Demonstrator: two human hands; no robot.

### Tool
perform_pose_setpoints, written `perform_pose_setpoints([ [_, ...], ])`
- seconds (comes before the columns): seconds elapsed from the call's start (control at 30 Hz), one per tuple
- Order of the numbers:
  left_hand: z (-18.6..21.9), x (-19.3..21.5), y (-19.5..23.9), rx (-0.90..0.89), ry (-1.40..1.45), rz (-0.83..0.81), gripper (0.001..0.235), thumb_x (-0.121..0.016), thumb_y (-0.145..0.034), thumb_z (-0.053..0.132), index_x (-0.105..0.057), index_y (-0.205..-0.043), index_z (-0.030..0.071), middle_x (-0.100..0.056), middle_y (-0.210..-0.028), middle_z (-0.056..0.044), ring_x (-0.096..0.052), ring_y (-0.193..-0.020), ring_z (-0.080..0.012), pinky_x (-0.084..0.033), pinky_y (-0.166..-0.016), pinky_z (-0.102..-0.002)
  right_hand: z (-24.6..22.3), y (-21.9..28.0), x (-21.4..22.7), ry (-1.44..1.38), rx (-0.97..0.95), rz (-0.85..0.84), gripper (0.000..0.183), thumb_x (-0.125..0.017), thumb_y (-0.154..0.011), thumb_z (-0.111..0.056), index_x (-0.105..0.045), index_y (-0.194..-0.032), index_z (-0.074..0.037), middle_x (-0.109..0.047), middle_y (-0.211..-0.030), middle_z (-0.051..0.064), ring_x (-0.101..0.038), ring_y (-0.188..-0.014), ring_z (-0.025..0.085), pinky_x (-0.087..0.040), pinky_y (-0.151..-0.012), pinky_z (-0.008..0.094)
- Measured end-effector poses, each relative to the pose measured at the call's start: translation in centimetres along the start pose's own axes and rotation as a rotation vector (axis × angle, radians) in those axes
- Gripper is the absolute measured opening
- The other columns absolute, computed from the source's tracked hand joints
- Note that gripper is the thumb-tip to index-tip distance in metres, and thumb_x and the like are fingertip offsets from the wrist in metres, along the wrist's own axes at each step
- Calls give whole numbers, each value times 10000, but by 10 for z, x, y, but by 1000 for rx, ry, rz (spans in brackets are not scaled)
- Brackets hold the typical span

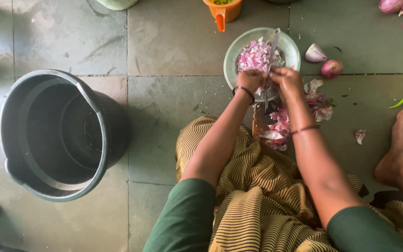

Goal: The person sits on a tiled floor and uses a traditional blade tool to peel and chop red onions into small pieces. The chopped onions are collected in a bowl, and the peels are discarded on the floor.

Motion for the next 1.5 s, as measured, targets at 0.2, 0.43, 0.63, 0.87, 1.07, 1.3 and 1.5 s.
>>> perform_pose_setpoints([
  [0.2, 69, 21, 20, -532, -177, 139, 330, -728, -817, -5, -768, -1145, -7, -767, -997, -96, -702, -895, -133, -552, -767, -276, -44, -2, -14, -291, 175, 25, 352, -648, -923, 87, -719, -1239, -53, -709, -970, 30, -675, -821, 125, -590, -755, 243],
  [0.43, 19, 1, 35, 0, 94, -219, 154, -787, -826, 41, -783, -947, -55, -760, -802, -96, -690, -691, -143, -576, -637, -283, -28, 43, -14, -49, 68, 3, 135, -665, -928, 82, -704, -1024, -5, -737, -977, 79, -717, -870, 139, -623, -802, 238],
  [0.63, 44, 12, 32, -63, -414, 121, 145, -823, -749, 98, -822, -894, 109, -787, -816, -71, -715, -685, -138, -576, -655, -276, -20, 24, -19, 32, 24, 132, 126, -672, -918, 70, -717, -1003, -11, -742, -951, 89, -705, -799, 145, -596, -711, 253],
  [0.87, 75, 14, 42, -440, -188, 36, 196, -775, -764, 43, -810, -956, 62, -666, -1143, -180, -726, -798, -144, -588, -692, -279, -34, 13, -14, -216, 142, 19, 133, -685, -923, 73, -716, -1038, 14, -748, -989, 100, -732, -844, 149, -628, -776, 255],
  [1.07, 33, 8, 41, -41, -80, -97, 185, -784, -760, 50, -786, -929, -24, -769, -777, -101, -714, -663, -143, -593, -616, -271, -14, 40, -8, 16, 73, 74, 112, -738, -901, 62, -746, -1006, 24, -760, -929, 108, -726, -783, 143, -616, -743, 251],
  [1.3, 52, 13, 31, -164, -278, 134, 182, -795, -775, 114, -826, -946, 59, -800, -816, -69, -739, -701, -127, -594, -683, -282, -7, 1, -6, 68, 153, 175, 143, -695, -863, 105, -761, -965, 31, -768, -920, 143, -744, -757, 167, -632, -683, 268],
  [1.5, 84, 28, 21, -327, -92, 116, 269, -825, -817, 130, -788, -1067, 38, -793, -946, -94, -710, -813, -120, -570, -753, -272, -65, -24, 22, 940, 586, 232, 305, -728, -761, 87, -845, -983, -89, -784, -954, 140, -715, -777, 209, -576, -709, 370],
])
Point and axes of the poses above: each hand's wrist, its own y-axis away from the middle knuckle, its own x-axis out of the back of the hand, z = x × y, the point moved 5 cm from there along -y, towards the middle knuckle
